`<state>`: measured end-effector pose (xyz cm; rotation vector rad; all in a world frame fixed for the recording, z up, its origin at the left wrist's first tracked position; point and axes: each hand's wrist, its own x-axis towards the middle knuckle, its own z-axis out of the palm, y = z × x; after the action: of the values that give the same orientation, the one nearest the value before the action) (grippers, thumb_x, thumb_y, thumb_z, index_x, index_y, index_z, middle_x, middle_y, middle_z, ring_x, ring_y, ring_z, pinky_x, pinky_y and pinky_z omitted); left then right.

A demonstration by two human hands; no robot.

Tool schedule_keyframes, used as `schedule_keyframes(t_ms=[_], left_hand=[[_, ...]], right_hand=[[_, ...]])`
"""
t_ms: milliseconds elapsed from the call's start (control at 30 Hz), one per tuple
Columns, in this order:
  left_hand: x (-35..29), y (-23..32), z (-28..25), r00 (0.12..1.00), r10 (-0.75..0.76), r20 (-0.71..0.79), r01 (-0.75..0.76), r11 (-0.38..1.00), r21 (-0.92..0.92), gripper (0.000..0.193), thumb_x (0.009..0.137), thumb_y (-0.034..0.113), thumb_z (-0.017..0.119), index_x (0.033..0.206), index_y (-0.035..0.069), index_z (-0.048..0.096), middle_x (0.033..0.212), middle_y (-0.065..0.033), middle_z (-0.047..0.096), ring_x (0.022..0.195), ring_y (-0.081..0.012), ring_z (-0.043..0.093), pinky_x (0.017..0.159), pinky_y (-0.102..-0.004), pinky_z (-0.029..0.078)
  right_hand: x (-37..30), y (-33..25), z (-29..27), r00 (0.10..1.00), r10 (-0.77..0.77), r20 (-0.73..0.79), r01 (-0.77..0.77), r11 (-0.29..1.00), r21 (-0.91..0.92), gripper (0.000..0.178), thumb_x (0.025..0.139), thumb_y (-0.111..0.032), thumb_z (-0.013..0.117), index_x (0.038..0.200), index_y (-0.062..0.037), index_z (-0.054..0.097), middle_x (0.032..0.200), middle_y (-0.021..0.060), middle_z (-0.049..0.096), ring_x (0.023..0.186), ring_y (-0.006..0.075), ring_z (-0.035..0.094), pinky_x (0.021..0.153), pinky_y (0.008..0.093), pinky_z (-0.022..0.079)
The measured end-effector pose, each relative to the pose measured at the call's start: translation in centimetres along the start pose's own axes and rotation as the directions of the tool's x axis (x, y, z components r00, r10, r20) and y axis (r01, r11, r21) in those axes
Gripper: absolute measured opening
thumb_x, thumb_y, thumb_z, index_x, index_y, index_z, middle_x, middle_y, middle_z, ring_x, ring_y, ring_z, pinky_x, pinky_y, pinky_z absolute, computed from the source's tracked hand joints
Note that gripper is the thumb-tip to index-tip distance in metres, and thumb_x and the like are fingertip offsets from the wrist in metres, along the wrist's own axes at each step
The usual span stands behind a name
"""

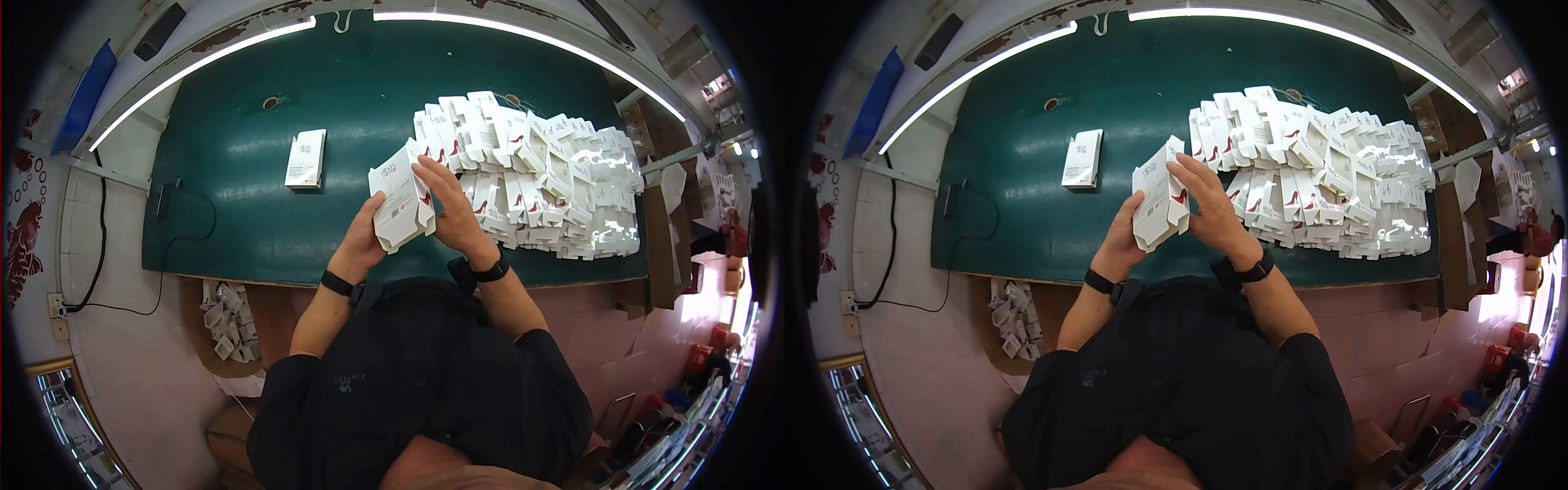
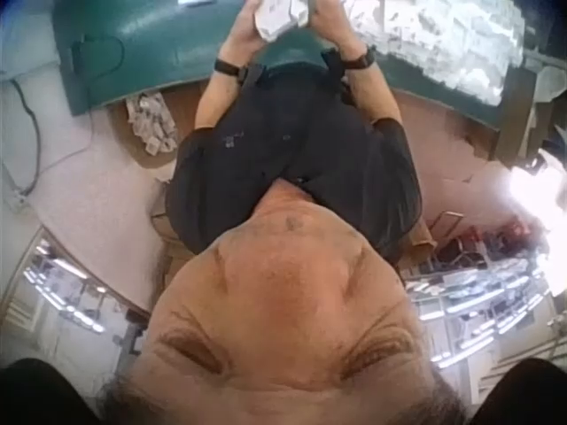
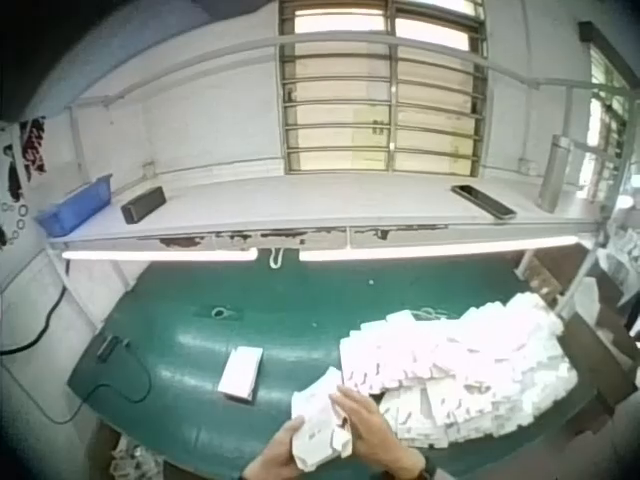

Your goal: The person picks up a flat white box from a pile, folds the sides and flaps by hand, and places the assembled box into a stack on the table. This process is repeated with several more boxes from the pile.

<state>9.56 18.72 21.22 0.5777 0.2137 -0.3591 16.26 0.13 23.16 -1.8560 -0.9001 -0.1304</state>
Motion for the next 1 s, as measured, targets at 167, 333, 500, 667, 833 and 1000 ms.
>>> schedule_keyframes(t_ms=[167,333,500,667,833,1000], left_hand=[[0.2,-0.1,-0.1,0.996,-0.011,-0.085,0.005,0.997,-0.073,0.051,0.105,0.049,0.042,0.140,0.014,0.052,0.117,-0.0051,0.070,0.090,-0.0206,0.070,0.072,-0.0381,0.057],[0.2,-0.7,-0.9,0.987,0.106,-0.121,-0.126,0.977,-0.170,0.057,0.106,0.053,0.034,0.145,0.015,0.050,0.125,-0.0075,0.066,0.103,-0.0240,0.065,0.086,-0.0427,0.052],[0.2,-1.2,-1.7,0.958,0.287,-0.014,-0.287,0.955,-0.071,0.061,0.109,0.054,0.028,0.151,0.012,0.040,0.144,-0.0065,0.053,0.129,-0.0247,0.053,0.107,-0.0448,0.043],[1.1,-1.9,-0.2,0.933,0.360,-0.017,-0.359,0.931,0.062,0.061,0.109,0.054,0.031,0.151,0.011,0.039,0.143,-0.0066,0.054,0.132,-0.0251,0.051,0.110,-0.0458,0.042],[1.5,-2.2,-0.4,0.937,0.345,0.062,-0.349,0.931,0.103,0.064,0.108,0.055,0.033,0.153,0.010,0.037,0.147,-0.0059,0.052,0.134,-0.0237,0.049,0.113,-0.0419,0.039],[2.0,-2.8,-0.9,0.946,0.309,0.103,-0.319,0.942,0.102,0.063,0.107,0.055,0.039,0.153,0.012,0.037,0.147,-0.0053,0.051,0.135,-0.0240,0.048,0.114,-0.0440,0.036]], right_hand=[[0.0,0.1,-0.7,1.000,-0.026,-0.006,0.026,0.998,-0.063,0.081,0.078,-0.001,0.079,0.151,-0.0104,0.045,0.151,0.0150,0.047,0.140,0.0319,0.046,0.113,0.0396,0.041],[-1.7,0.0,1.5,0.954,0.287,0.089,-0.300,0.896,0.328,0.086,0.081,-0.014,0.080,0.155,-0.0089,0.036,0.151,0.0143,0.047,0.138,0.0290,0.048,0.108,0.0401,0.044],[-2.0,-0.3,2.7,0.918,0.329,0.220,-0.392,0.828,0.400,0.085,0.085,-0.026,0.079,0.155,-0.0075,0.035,0.144,0.0141,0.051,0.133,0.0252,0.051,0.104,0.0379,0.046],[-1.4,0.0,3.6,0.912,0.361,0.193,-0.407,0.744,0.530,0.074,0.086,-0.024,0.081,0.147,-0.0041,0.042,0.136,0.0126,0.056,0.128,0.0234,0.053,0.103,0.0369,0.047],[-1.6,0.8,4.8,0.919,0.384,0.089,-0.348,0.683,0.643,0.064,0.087,-0.022,0.081,0.137,-0.0003,0.048,0.132,0.0136,0.058,0.124,0.0222,0.055,0.102,0.0373,0.048],[-1.7,0.8,4.1,0.878,0.472,0.079,-0.409,0.654,0.636,0.061,0.088,-0.023,0.081,0.135,0.0012,0.049,0.127,0.0140,0.060,0.118,0.0214,0.059,0.101,0.0359,0.049]])
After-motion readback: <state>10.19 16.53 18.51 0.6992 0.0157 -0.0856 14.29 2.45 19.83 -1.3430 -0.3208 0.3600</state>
